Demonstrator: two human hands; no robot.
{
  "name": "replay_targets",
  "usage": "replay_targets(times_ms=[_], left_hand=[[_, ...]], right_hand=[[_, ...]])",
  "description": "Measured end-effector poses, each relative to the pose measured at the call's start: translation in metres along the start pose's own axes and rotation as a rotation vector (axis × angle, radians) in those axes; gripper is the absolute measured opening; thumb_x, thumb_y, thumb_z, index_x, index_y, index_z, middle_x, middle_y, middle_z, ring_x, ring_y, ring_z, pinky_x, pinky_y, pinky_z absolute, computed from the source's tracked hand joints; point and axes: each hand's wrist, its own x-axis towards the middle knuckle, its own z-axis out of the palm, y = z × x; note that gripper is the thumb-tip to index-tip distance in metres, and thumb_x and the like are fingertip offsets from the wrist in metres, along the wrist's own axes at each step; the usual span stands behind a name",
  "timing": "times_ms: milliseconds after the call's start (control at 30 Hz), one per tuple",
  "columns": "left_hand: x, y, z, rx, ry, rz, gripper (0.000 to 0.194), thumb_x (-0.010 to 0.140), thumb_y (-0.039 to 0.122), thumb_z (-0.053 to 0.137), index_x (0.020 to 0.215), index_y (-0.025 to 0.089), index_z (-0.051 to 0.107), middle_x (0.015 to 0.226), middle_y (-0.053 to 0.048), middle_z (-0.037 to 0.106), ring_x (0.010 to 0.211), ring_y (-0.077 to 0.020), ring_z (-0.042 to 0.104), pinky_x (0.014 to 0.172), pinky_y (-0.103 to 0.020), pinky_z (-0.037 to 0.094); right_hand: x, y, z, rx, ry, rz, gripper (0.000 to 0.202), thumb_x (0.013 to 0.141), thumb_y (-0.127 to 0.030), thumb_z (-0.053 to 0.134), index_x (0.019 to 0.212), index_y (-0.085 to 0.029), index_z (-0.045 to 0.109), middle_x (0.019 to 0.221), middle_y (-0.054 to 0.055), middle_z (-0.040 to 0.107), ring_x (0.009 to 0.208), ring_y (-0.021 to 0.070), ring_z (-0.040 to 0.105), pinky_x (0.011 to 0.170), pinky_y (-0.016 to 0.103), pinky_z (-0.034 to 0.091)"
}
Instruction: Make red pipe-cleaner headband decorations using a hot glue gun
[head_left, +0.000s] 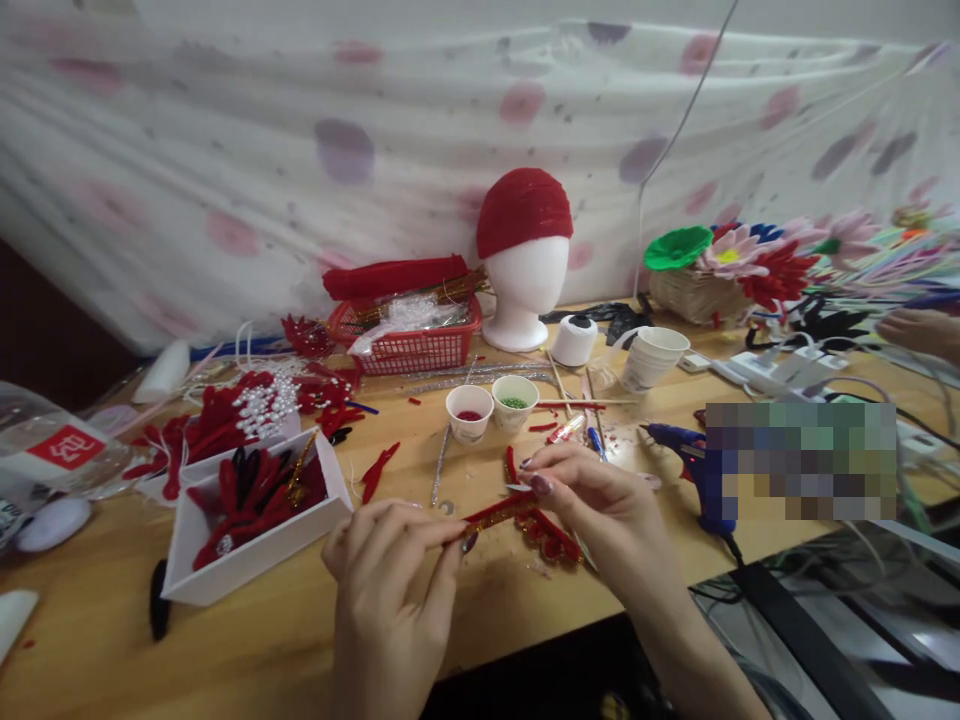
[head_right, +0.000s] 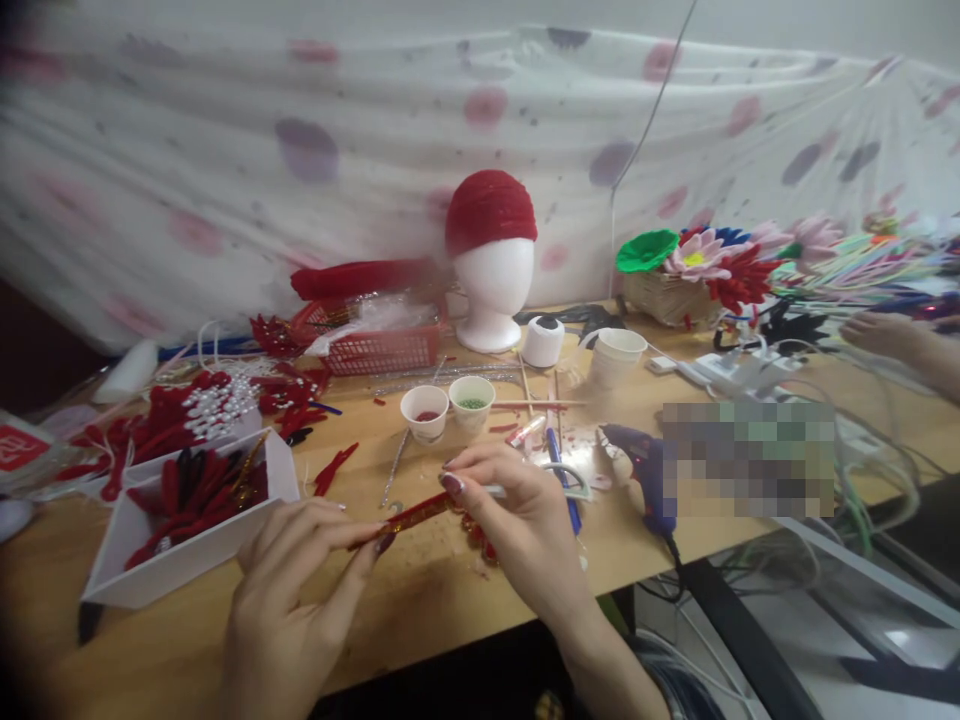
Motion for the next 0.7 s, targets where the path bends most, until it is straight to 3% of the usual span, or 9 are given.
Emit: replay_targets(times_ms=[167, 267, 333, 367, 433, 500, 567, 633, 700], left_hand=[[-0.001, -0.007, -0.003, -0.061, 0.066, -0.164, 0.008, 0.085, 0.021, 0.068, 0.078, 0.027, 0.068, 0.076, 0.002, 0.068, 0.080, -0.0191, 0.061, 0.084, -0.033, 0.040], [-0.002, -0.014, -0.004, -0.200, 0.098, -0.391, 0.009, 0.083, 0.029, 0.070, 0.075, 0.025, 0.069, 0.076, 0.001, 0.069, 0.079, -0.0189, 0.062, 0.081, -0.031, 0.043], [-0.004, -0.019, -0.002, -0.362, 0.107, -0.588, 0.015, 0.079, 0.036, 0.074, 0.075, 0.023, 0.070, 0.076, 0.000, 0.069, 0.076, -0.0184, 0.062, 0.075, -0.029, 0.045], [-0.005, -0.022, 0.000, -0.457, 0.112, -0.682, 0.020, 0.076, 0.040, 0.077, 0.076, 0.021, 0.071, 0.076, -0.001, 0.069, 0.075, -0.0182, 0.062, 0.073, -0.028, 0.046], [-0.008, -0.025, 0.004, -0.639, 0.129, -0.831, 0.030, 0.071, 0.045, 0.081, 0.078, 0.018, 0.071, 0.077, -0.002, 0.070, 0.075, -0.0177, 0.063, 0.072, -0.027, 0.048], [-0.012, -0.027, 0.009, -0.770, 0.151, -0.925, 0.036, 0.067, 0.048, 0.084, 0.079, 0.016, 0.072, 0.077, -0.003, 0.071, 0.075, -0.0164, 0.064, 0.072, -0.025, 0.050], [-0.016, -0.028, 0.013, -0.833, 0.189, -0.977, 0.040, 0.063, 0.049, 0.087, 0.078, 0.016, 0.072, 0.076, -0.003, 0.071, 0.073, -0.0139, 0.063, 0.069, -0.022, 0.049], [-0.019, -0.028, 0.015, -0.862, 0.229, -0.996, 0.042, 0.060, 0.050, 0.089, 0.077, 0.015, 0.072, 0.074, -0.002, 0.070, 0.071, -0.0122, 0.061, 0.068, -0.020, 0.049], [-0.023, -0.029, 0.017, -0.875, 0.250, -0.996, 0.043, 0.058, 0.050, 0.090, 0.076, 0.015, 0.072, 0.073, -0.001, 0.069, 0.070, -0.0114, 0.060, 0.067, -0.019, 0.049]], right_hand=[[0.004, -0.004, -0.029, -0.055, 0.238, 0.032, 0.017, 0.080, -0.040, 0.078, 0.072, -0.025, 0.076, 0.088, 0.004, 0.074, 0.085, 0.0204, 0.069, 0.076, 0.034, 0.056], [0.002, -0.010, -0.047, -0.202, 0.500, -0.023, 0.033, 0.084, -0.041, 0.074, 0.057, -0.024, 0.065, 0.079, 0.003, 0.071, 0.079, 0.0212, 0.067, 0.081, 0.037, 0.054], [0.000, -0.012, -0.055, -0.336, 0.563, -0.138, 0.046, 0.092, -0.041, 0.065, 0.050, -0.024, 0.057, 0.077, 0.004, 0.070, 0.083, 0.0235, 0.068, 0.088, 0.042, 0.051], [0.000, -0.011, -0.058, -0.431, 0.529, -0.195, 0.041, 0.093, -0.040, 0.062, 0.056, -0.025, 0.061, 0.084, 0.006, 0.071, 0.092, 0.0265, 0.069, 0.094, 0.045, 0.049], [-0.001, -0.007, -0.060, -0.617, 0.407, -0.232, 0.018, 0.092, -0.040, 0.063, 0.092, -0.027, 0.075, 0.101, 0.008, 0.073, 0.112, 0.0316, 0.065, 0.102, 0.049, 0.045], [-0.001, 0.000, -0.059, -0.699, 0.322, -0.205, 0.036, 0.093, -0.039, 0.062, 0.128, -0.029, 0.065, 0.092, 0.005, 0.075, 0.115, 0.0317, 0.065, 0.105, 0.051, 0.045], [0.000, 0.008, -0.057, -0.713, 0.269, -0.251, 0.040, 0.096, -0.036, 0.058, 0.135, -0.027, 0.060, 0.076, 0.001, 0.073, 0.102, 0.0286, 0.071, 0.106, 0.052, 0.046], [0.002, 0.012, -0.054, -0.770, 0.173, -0.371, 0.042, 0.095, -0.032, 0.057, 0.137, -0.024, 0.058, 0.088, 0.003, 0.076, 0.100, 0.0276, 0.072, 0.107, 0.052, 0.045], [0.004, 0.011, -0.051, -0.831, 0.105, -0.443, 0.038, 0.094, -0.029, 0.058, 0.131, -0.025, 0.062, 0.100, 0.005, 0.077, 0.092, 0.0249, 0.074, 0.095, 0.043, 0.054]])
